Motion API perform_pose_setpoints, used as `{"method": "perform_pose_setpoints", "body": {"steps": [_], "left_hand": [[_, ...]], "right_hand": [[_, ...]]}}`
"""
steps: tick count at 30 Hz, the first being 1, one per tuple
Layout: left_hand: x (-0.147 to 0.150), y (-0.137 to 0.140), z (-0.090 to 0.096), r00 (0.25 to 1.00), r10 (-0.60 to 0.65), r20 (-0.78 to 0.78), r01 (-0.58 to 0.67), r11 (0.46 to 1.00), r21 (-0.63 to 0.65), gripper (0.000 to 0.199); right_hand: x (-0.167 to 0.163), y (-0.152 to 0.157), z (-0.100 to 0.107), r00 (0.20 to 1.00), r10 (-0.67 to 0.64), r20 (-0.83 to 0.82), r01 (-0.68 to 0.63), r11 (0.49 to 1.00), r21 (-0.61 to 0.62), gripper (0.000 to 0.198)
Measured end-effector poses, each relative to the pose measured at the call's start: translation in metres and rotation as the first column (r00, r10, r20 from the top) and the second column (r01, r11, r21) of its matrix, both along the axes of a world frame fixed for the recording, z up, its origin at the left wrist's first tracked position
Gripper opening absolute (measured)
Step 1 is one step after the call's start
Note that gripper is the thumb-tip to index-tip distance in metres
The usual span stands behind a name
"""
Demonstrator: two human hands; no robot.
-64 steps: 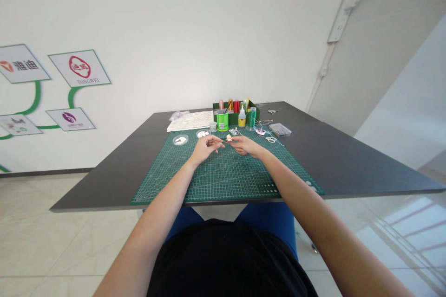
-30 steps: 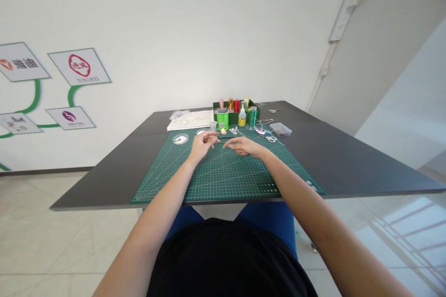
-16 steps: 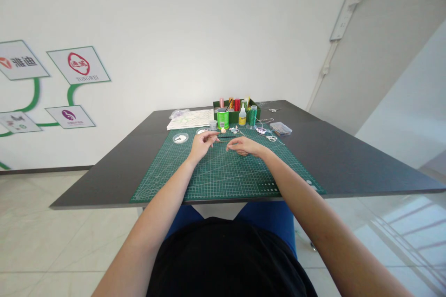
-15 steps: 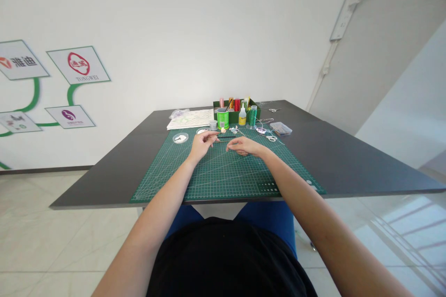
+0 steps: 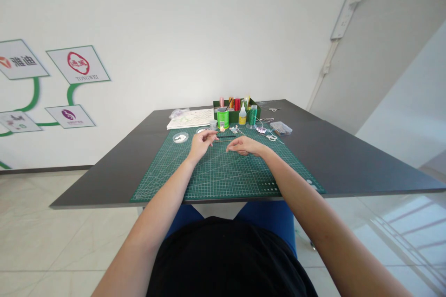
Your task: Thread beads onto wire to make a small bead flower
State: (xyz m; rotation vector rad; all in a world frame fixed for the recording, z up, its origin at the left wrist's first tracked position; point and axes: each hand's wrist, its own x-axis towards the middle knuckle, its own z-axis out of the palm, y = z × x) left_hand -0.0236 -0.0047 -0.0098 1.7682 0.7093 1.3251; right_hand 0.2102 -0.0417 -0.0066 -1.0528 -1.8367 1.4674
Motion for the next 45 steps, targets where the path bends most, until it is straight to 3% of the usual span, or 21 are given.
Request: {"method": "perform_pose_setpoints", "body": {"steps": [7,21,33,40,45], "left_hand": [[-0.002,0.005,-0.001,0.997,-0.027,0.068,0.034,0.994,-0.102,0.039],[-0.007,0.005,0.007,0.953,0.097,0.285,-0.034,0.976,-0.216,0.032],[-0.011,0.012,0.007,0.908,0.155,0.39,-0.041,0.958,-0.285,0.03],[-0.017,0.015,0.007,0.896,0.166,0.413,-0.053,0.961,-0.272,0.026],[-0.016,0.015,0.008,0.881,0.177,0.438,-0.059,0.961,-0.269,0.023]], "right_hand": [[-0.001,-0.002,0.002,1.0,0.0,-0.027,0.001,0.999,0.041,0.044],[0.001,0.0,-0.001,0.937,-0.041,-0.348,0.05,0.999,0.016,0.051],[0.003,0.004,-0.001,0.924,-0.067,-0.377,0.078,0.997,0.013,0.041],[0.013,0.011,-0.002,0.906,-0.197,-0.374,0.194,0.98,-0.045,0.034],[0.02,0.018,-0.003,0.864,-0.379,-0.331,0.354,0.925,-0.134,0.026]]}}
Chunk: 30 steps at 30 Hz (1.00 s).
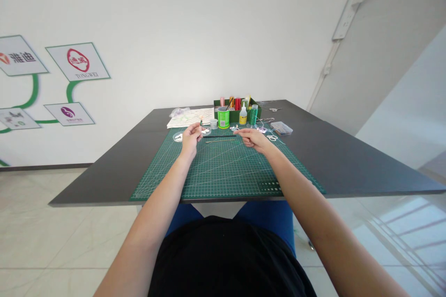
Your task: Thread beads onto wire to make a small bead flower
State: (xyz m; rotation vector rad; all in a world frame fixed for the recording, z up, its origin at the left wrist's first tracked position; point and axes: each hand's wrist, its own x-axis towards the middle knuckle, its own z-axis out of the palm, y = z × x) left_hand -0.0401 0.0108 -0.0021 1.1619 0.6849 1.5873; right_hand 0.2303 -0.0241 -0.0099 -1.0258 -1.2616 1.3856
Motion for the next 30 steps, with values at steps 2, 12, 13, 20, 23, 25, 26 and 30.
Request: {"method": "perform_pose_setpoints", "body": {"steps": [2,12,13,20,23,25,26,30], "left_hand": [[0.0,-0.001,0.001,1.0,-0.001,0.005,0.001,1.0,0.003,0.023],[0.0,-0.004,0.003,1.0,0.016,-0.022,-0.016,1.0,0.01,0.024],[0.001,-0.004,0.002,0.999,0.02,-0.041,-0.02,1.0,0.014,0.025],[0.005,-0.008,0.001,0.98,0.026,-0.198,-0.015,0.998,0.058,0.026],[0.009,-0.011,0.0,0.957,0.021,-0.29,0.014,0.993,0.12,0.026],[0.012,-0.012,-0.002,0.935,0.011,-0.354,0.049,0.986,0.16,0.025],[0.014,-0.013,-0.003,0.921,0.004,-0.39,0.072,0.981,0.18,0.024],[0.018,-0.017,-0.007,0.851,-0.004,-0.524,0.156,0.957,0.245,0.02]], "right_hand": [[0.001,0.002,0.0,0.998,-0.061,-0.001,0.061,0.998,-0.015,0.024],[0.0,0.003,0.001,0.883,-0.416,0.217,0.428,0.904,-0.011,0.017],[0.0,0.004,0.001,0.866,-0.442,0.234,0.454,0.891,0.001,0.02],[-0.014,0.004,-0.008,0.878,-0.438,0.19,0.413,0.897,0.161,0.048],[-0.028,-0.002,-0.009,0.936,-0.309,0.17,0.262,0.932,0.25,0.056],[-0.037,-0.008,-0.006,0.964,-0.208,0.164,0.16,0.951,0.263,0.061],[-0.041,-0.011,-0.005,0.978,-0.146,0.152,0.102,0.958,0.267,0.064],[-0.053,-0.023,0.0,0.985,0.104,0.137,-0.137,0.956,0.26,0.07]]}}
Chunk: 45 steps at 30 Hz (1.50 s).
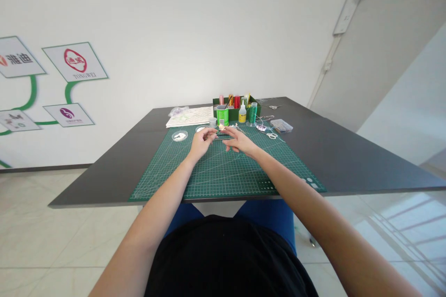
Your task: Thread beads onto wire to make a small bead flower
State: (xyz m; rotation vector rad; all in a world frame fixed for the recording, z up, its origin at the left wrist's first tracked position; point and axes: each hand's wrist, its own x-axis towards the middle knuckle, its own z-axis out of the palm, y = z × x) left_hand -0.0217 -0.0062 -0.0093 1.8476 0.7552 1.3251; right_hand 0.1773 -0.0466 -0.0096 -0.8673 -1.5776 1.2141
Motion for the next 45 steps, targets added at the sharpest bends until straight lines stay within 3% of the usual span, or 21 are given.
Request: {"method": "perform_pose_setpoints", "body": {"steps": [4,7,15,23,32,45], "left_hand": [[0.003,-0.004,-0.002,0.996,-0.02,-0.086,0.024,0.999,0.046,0.019],[0.004,-0.006,-0.002,0.991,-0.007,-0.13,0.016,0.998,0.067,0.018],[0.005,-0.003,-0.003,0.997,-0.008,-0.075,0.01,1.0,0.018,0.017],[0.001,0.001,-0.004,0.995,0.088,-0.041,-0.087,0.996,0.036,0.015],[0.001,0.003,-0.006,0.993,0.119,0.004,-0.119,0.993,-0.026,0.013],[-0.003,0.004,-0.007,0.96,0.187,-0.209,-0.166,0.98,0.114,0.014]], "right_hand": [[-0.008,-0.002,-0.003,0.984,0.174,0.032,-0.172,0.984,-0.045,0.063],[-0.01,0.001,-0.007,0.98,0.201,0.01,-0.2,0.979,-0.045,0.051],[-0.005,0.007,-0.01,0.998,0.057,0.022,-0.056,0.998,-0.019,0.049],[-0.001,0.003,-0.004,0.991,0.015,0.135,-0.023,0.998,0.06,0.048],[-0.002,0.001,-0.005,0.941,-0.048,0.335,-0.017,0.982,0.186,0.043],[0.002,-0.005,0.007,0.921,0.007,0.39,-0.086,0.979,0.186,0.04]]}}
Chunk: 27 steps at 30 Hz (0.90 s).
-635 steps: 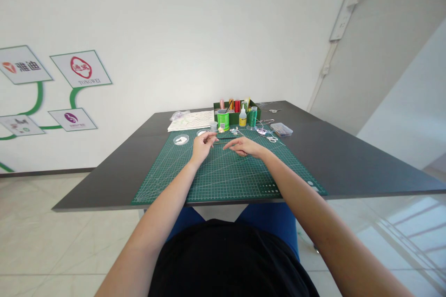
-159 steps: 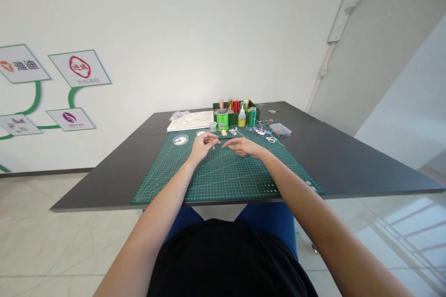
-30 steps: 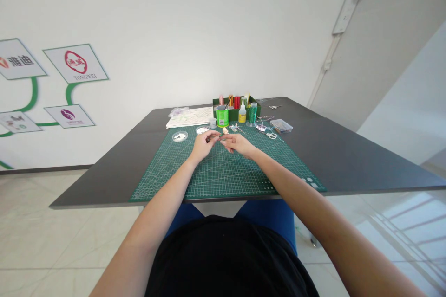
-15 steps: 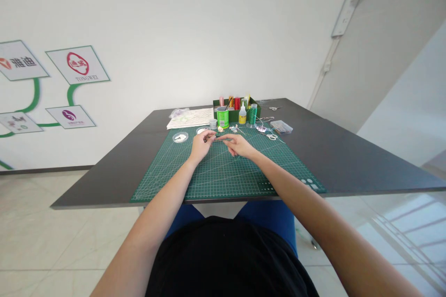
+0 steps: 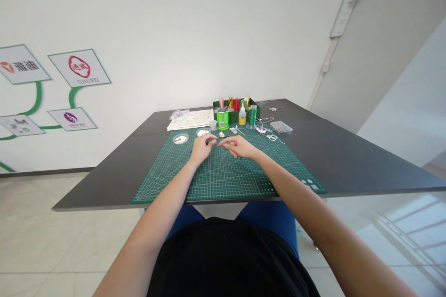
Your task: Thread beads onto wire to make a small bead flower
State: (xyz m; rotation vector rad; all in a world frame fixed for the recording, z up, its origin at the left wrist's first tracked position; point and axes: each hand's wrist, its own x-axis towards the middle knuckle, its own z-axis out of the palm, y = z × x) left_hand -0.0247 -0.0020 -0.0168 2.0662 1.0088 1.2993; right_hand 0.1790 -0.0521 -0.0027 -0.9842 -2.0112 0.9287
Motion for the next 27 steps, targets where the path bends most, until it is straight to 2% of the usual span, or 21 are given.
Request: {"method": "perform_pose_setpoints", "body": {"steps": [8,16,22,27], "left_hand": [[0.0,-0.004,-0.001,0.981,-0.045,-0.19,0.066,0.992,0.106,0.018],[0.001,-0.009,0.001,0.937,-0.07,-0.343,0.116,0.986,0.117,0.012],[0.003,-0.012,0.002,0.921,-0.152,-0.359,0.189,0.98,0.069,0.013],[0.003,-0.014,0.003,0.924,-0.237,-0.301,0.247,0.969,-0.006,0.014]], "right_hand": [[0.006,0.001,0.001,0.997,0.042,-0.07,-0.043,0.999,-0.008,0.04],[0.01,0.002,0.005,0.992,0.019,-0.128,-0.018,1.0,0.005,0.043],[0.014,0.003,0.006,0.992,-0.003,-0.124,0.006,1.0,0.029,0.047],[0.016,0.003,0.006,0.99,-0.01,-0.143,0.015,0.999,0.036,0.049]]}}
